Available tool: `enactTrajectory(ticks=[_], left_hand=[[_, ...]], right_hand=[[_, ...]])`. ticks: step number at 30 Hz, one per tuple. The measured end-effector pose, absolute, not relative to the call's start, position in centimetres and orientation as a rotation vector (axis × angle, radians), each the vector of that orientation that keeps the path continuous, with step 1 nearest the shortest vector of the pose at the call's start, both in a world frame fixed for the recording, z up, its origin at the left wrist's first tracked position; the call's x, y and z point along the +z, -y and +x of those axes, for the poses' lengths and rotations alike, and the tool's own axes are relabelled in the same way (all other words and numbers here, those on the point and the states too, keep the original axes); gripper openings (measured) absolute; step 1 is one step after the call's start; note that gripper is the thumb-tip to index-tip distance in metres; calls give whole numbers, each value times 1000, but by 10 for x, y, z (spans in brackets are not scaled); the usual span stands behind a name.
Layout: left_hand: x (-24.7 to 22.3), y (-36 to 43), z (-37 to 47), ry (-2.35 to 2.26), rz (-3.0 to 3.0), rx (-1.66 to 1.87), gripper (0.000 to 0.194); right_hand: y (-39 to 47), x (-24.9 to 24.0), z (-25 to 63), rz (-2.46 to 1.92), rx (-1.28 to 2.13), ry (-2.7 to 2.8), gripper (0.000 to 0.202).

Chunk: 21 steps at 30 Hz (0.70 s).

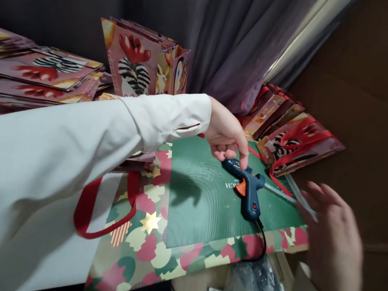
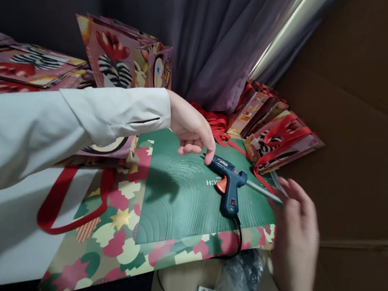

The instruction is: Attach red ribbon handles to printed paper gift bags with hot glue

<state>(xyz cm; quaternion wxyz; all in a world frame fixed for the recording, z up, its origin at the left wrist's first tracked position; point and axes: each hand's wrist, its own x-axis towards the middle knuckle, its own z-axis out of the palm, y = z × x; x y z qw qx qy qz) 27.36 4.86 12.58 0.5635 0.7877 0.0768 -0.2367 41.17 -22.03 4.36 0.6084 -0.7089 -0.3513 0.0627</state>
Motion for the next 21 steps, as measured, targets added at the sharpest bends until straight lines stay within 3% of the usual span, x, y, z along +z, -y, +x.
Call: enactTrajectory(ticks=[7,10,15,18,21], left_hand=[[133,-36,263,-139,1775,-573,38],[133,-45,243,-188,1879,-532,33],[137,-54,215,-434,2226,-623,38],[129,-66,205,-595,2413,-555,30],[111,-83,194,-771,2640,-251,21]], right_hand=[[107,25,362,-1192,1070,1047,55],[102,25,355,-1145,1277,1041,44],[118,28,372,-1372,1220,1175,41],[137,26,395,-1577,1049,1234,46],[159,27,419,-1937,688,1334,70]])
